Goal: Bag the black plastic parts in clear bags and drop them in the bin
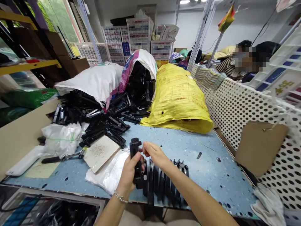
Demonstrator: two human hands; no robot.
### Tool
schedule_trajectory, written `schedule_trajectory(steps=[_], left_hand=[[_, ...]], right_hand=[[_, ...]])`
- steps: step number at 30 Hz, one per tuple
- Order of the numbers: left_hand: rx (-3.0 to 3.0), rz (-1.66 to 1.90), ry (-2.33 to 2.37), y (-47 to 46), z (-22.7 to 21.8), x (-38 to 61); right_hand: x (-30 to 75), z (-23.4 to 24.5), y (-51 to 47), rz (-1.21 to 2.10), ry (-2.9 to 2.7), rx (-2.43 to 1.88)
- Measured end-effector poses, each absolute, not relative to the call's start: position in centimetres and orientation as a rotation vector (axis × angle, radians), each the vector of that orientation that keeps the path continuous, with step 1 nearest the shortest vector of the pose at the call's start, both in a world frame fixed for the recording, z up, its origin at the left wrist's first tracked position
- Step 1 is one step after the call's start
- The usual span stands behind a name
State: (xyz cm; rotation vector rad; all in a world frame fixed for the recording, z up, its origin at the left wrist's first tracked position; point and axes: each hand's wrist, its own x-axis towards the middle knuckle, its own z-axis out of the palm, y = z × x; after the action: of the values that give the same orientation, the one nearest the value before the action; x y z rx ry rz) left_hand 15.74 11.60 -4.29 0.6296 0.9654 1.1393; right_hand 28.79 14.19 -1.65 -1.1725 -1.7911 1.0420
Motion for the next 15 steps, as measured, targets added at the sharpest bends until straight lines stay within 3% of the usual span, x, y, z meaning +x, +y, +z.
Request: schedule_trajectory(steps=[7,10,15], left_hand=[[0.309,1.0,0.826,11.0,-5.1,13.7],[0.236,0.936,0.821,10.0,-5.8,14.5],[0.503,1.134,1.078,8.9,-7.0,14.5]], right_hand=[[28.8,-6.2,8.1,0.133,-2.377,-0.817],[28.7,-7.4,7.3,0.12,-2.333,-0.769],[30.2,-8.7,5.6,0.411,-2.242,-1.03]])
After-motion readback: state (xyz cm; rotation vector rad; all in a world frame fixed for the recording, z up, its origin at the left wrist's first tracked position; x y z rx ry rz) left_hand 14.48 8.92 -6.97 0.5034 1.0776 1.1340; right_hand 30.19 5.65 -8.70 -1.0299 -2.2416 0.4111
